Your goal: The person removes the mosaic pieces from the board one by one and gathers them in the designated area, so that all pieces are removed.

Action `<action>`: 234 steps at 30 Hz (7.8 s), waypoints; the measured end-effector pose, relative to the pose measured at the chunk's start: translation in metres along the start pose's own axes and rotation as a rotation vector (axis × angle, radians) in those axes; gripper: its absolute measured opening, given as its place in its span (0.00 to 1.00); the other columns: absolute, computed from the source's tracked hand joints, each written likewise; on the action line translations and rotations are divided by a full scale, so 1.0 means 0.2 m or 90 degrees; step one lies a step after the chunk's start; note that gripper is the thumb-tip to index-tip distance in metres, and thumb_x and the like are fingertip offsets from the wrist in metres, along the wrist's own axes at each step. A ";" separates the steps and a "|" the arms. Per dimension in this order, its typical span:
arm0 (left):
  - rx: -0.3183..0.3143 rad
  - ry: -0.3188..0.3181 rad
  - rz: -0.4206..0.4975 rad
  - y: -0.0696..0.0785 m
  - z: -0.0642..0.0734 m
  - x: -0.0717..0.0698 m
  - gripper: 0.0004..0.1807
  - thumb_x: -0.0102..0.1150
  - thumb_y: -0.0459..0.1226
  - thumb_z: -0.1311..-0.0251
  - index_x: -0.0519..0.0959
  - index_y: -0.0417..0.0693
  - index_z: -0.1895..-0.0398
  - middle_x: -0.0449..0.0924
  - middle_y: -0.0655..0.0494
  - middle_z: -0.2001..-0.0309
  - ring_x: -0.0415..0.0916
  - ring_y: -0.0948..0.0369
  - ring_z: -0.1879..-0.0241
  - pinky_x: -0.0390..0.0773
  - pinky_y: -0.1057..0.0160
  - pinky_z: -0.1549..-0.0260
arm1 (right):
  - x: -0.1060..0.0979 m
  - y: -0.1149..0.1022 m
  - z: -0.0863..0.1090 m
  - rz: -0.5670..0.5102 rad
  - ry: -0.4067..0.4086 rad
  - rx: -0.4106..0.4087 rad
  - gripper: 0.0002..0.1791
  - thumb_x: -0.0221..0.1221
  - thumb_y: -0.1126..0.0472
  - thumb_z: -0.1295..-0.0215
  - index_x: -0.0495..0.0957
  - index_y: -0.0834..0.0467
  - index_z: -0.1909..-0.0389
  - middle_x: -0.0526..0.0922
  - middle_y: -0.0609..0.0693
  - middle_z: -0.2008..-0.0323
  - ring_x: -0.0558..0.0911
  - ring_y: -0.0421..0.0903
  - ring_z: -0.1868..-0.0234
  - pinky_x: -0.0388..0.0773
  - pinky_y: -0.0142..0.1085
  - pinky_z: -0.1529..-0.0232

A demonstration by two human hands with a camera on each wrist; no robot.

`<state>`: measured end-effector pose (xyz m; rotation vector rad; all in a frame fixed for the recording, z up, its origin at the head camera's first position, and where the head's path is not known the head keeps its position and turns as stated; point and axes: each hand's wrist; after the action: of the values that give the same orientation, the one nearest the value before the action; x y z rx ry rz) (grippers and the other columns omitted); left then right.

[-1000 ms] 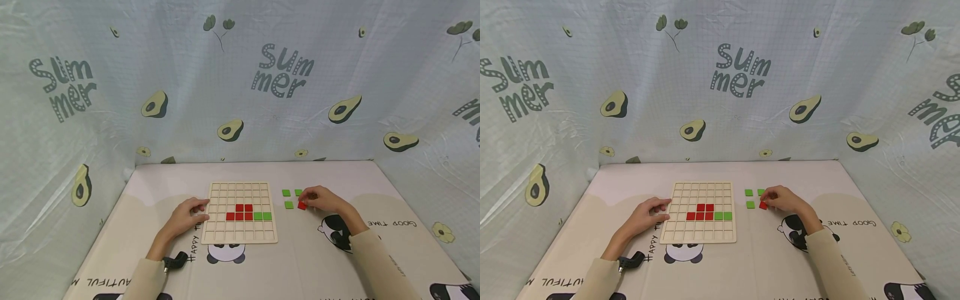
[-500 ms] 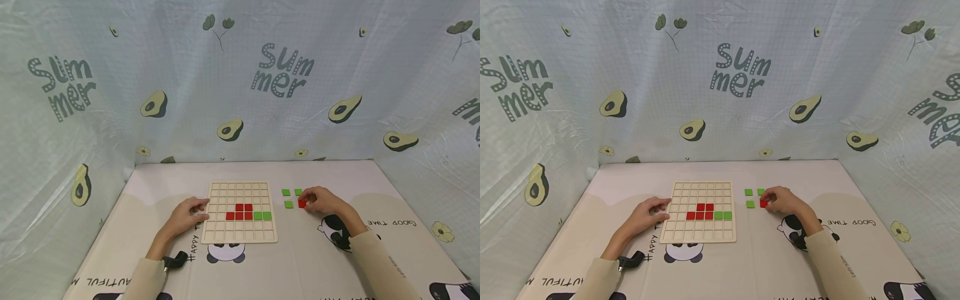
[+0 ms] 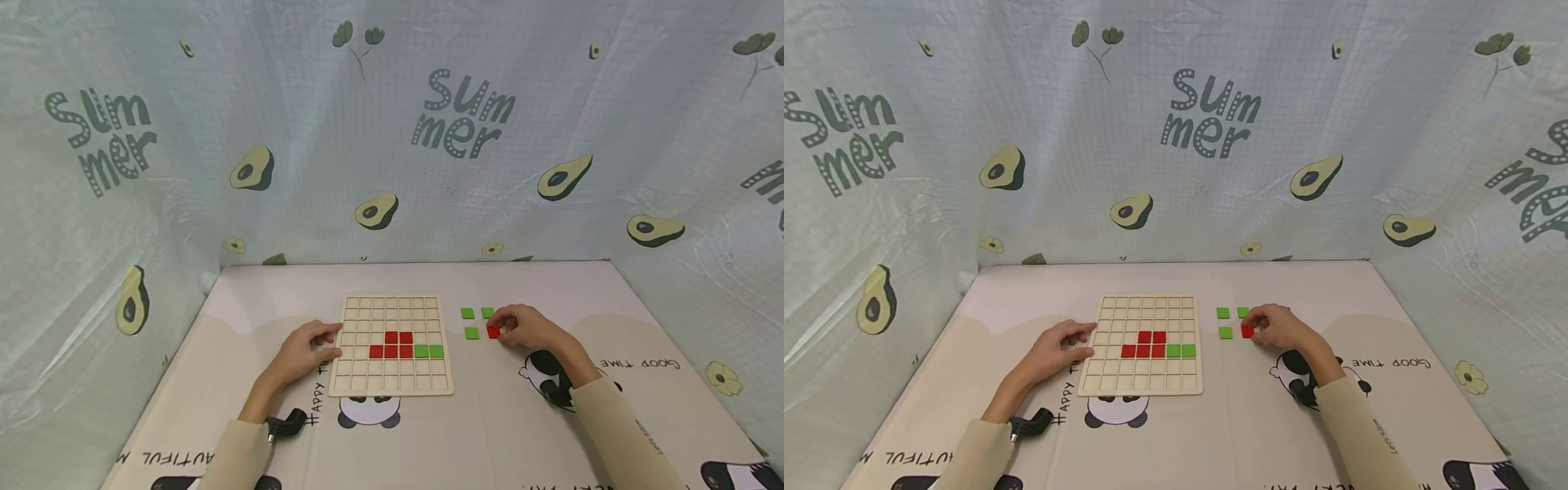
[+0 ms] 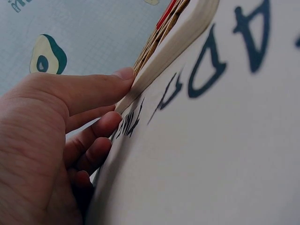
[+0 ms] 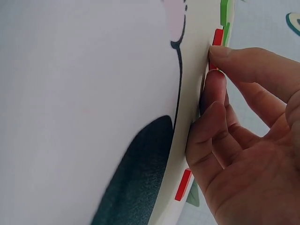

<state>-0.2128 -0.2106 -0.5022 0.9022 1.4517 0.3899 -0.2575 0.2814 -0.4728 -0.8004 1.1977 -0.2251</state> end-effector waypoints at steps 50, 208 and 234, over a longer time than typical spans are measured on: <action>-0.002 -0.002 -0.001 0.00 0.01 0.00 0.29 0.73 0.43 0.40 0.81 0.45 0.36 0.79 0.58 0.60 0.71 0.61 0.59 0.70 0.64 0.56 | 0.24 -0.49 -0.19 -0.034 0.022 -0.130 0.16 0.68 0.64 0.37 0.84 0.60 0.48 0.85 0.55 0.56 0.78 0.42 0.65 0.76 0.32 0.69; -0.014 0.000 0.002 0.02 0.01 0.00 0.28 0.73 0.41 0.41 0.82 0.45 0.37 0.78 0.58 0.60 0.70 0.61 0.59 0.70 0.64 0.58 | -0.04 -0.19 0.00 0.003 0.048 -0.043 0.16 0.56 0.69 0.32 0.85 0.58 0.47 0.83 0.55 0.58 0.78 0.46 0.67 0.78 0.36 0.67; -0.021 0.002 -0.001 0.01 0.01 0.00 0.28 0.73 0.41 0.41 0.82 0.46 0.36 0.78 0.59 0.61 0.71 0.61 0.59 0.70 0.65 0.58 | -0.11 0.09 0.14 -0.030 0.020 0.006 0.14 0.56 0.68 0.29 0.85 0.61 0.48 0.83 0.56 0.55 0.74 0.46 0.61 0.75 0.33 0.66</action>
<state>-0.2108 -0.2088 -0.5007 0.8751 1.4444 0.4127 -0.2446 0.3188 -0.4652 -0.8202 1.2082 -0.2822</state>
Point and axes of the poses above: each hand's wrist, its own z-axis away from the middle knuckle, its own x-axis out of the palm, y = z × x
